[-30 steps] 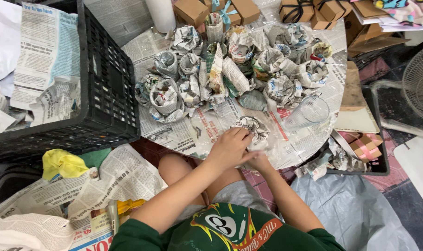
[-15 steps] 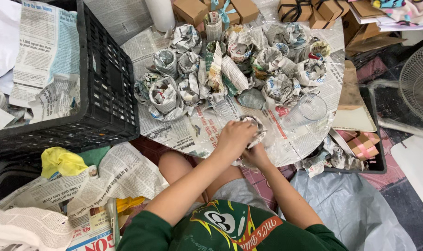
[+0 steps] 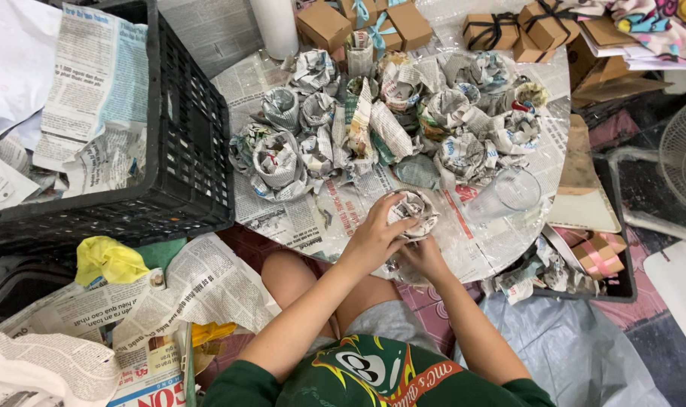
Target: The person sits on the floor and repeatedly rolls newspaper sheets around a clear plastic cup to form cylindrical rolls. They place the finished rolls into a black plastic crate. The person handles newspapers and a plastic cup throughout the task.
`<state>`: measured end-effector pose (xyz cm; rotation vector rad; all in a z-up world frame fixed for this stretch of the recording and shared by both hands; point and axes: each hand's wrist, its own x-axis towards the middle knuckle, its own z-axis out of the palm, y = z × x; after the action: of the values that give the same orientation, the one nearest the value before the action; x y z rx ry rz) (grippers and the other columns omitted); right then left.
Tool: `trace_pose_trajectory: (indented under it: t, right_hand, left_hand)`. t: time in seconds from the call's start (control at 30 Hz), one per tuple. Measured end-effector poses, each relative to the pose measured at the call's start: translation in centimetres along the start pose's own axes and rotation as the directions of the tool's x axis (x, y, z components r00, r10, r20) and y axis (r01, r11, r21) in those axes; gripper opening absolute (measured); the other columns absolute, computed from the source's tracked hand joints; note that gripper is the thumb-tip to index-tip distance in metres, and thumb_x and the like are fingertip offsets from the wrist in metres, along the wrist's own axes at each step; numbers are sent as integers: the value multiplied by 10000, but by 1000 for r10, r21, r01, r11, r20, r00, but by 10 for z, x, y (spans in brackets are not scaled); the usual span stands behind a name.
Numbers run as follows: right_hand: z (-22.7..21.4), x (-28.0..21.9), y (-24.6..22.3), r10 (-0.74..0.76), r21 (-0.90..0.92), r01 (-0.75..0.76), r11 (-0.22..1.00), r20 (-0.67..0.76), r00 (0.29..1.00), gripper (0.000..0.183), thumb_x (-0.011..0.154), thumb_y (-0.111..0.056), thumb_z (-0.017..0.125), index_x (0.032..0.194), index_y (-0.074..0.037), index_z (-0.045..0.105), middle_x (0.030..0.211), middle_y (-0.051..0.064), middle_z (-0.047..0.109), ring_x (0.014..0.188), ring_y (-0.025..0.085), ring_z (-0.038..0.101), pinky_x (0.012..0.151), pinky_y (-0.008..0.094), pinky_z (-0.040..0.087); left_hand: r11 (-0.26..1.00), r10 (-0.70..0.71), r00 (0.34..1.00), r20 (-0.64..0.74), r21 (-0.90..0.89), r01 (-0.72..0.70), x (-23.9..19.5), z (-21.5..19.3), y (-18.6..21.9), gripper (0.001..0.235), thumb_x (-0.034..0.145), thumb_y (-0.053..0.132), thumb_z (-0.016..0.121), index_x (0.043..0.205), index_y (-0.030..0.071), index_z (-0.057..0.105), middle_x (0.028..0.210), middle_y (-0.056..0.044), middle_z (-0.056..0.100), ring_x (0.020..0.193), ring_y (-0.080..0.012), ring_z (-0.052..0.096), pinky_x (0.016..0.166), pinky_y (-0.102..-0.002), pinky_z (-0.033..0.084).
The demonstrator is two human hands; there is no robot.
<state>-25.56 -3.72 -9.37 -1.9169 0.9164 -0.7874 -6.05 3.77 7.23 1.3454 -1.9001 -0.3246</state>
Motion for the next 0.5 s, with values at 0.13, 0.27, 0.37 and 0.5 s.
trace_pose_trajectory:
  t: [0.13, 0.27, 0.37, 0.5]
  right_hand:
    - [2, 15, -23, 218, 15, -219, 976, 59, 974, 332, 850, -75, 733, 1173, -14, 685, 1138, 134, 758, 1026, 275, 757, 867, 373, 611]
    - [5, 43, -68, -67, -1, 67, 998, 29, 997, 362, 856, -23, 743, 1217, -8, 723, 1188, 145, 744, 1062, 259, 734, 917, 373, 585]
    - [6, 68, -101, -241, 37, 243, 969, -56, 969, 446, 811, -25, 795, 1211, 76, 627, 1212, 190, 683, 1113, 278, 668, 924, 401, 551]
    - [16, 87, -125, -96, 370, 72, 926, 45, 994, 455, 904, -54, 751, 1297, 46, 545, 1219, 126, 687, 1118, 197, 682, 954, 358, 574]
  left_hand:
    - [998, -61, 998, 15, 13, 61, 12, -19, 8, 519, 692, 390, 875, 1156, 234, 703, 1493, -145, 375, 1395, -429, 350, 1035, -579, 433]
    - [987, -41, 977, -207, -158, 8, 18, -19, -8, 519, 993, 489, 670, 1413, 263, 466, 1634, -138, 305, 1549, -370, 296, 1190, -516, 404]
    - [855, -158, 853, -497, -501, -134, 4, -24, -28, 623, 1081, 511, 587, 1554, 246, 280, 1644, -134, 284, 1566, -337, 270, 1302, -534, 300]
    - [667, -500, 734, -459, -745, -11, -20, -27, -54, 638, 1073, 483, 535, 1578, 159, 317, 1629, -135, 378, 1537, -305, 358, 1273, -482, 306]
